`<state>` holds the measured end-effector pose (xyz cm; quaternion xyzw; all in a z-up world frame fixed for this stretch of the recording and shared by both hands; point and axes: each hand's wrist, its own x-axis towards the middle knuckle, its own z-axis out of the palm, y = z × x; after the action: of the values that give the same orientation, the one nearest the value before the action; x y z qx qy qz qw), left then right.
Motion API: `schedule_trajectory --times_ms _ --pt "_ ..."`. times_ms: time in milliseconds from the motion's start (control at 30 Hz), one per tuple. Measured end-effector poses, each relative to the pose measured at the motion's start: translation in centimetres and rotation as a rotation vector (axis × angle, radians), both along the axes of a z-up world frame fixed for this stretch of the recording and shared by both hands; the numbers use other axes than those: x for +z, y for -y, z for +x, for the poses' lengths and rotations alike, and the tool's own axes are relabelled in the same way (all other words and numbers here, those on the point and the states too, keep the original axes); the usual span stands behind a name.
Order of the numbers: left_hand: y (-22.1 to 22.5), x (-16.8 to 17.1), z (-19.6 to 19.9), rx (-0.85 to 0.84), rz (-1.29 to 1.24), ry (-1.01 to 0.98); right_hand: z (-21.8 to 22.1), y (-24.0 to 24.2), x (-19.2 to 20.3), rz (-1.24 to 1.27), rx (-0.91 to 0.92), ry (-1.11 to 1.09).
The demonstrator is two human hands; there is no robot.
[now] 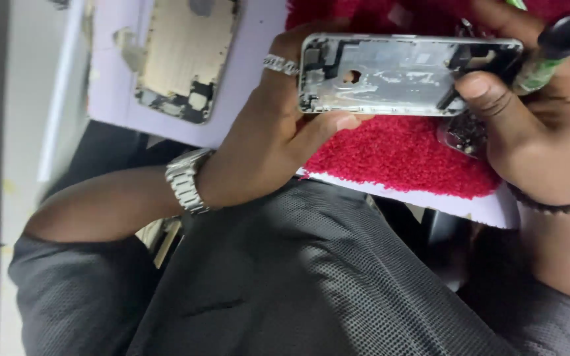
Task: Removing internal screws and extracting the motherboard from a mobile phone chassis using a precision screwdriver.
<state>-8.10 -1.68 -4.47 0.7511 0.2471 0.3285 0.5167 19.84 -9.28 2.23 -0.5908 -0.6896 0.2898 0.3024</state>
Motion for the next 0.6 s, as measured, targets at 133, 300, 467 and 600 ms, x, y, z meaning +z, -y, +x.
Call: schedule_trajectory --times_ms 133,300,467,600 --pt "0.6 0.5 -0.2 -0.001 -0.05 -0.101 1.8 0.7 -1.4 0.067 0.007 0.081" --pt "0.4 0.9 -0.3 -0.004 -0.138 -0.119 1.7 1.1 -1.3 0.086 0.001 0.147" --pt "0.9 -1.1 -0.9 0.029 -0.122 -0.06 -1.7 -0.7 0.8 -0.08 -0.015 -0.108" --pt "0.5 -1.0 -0.8 0.03 -0.062 -0.04 -3.4 -1.7 2.8 -0.205 -0.08 -0.104"
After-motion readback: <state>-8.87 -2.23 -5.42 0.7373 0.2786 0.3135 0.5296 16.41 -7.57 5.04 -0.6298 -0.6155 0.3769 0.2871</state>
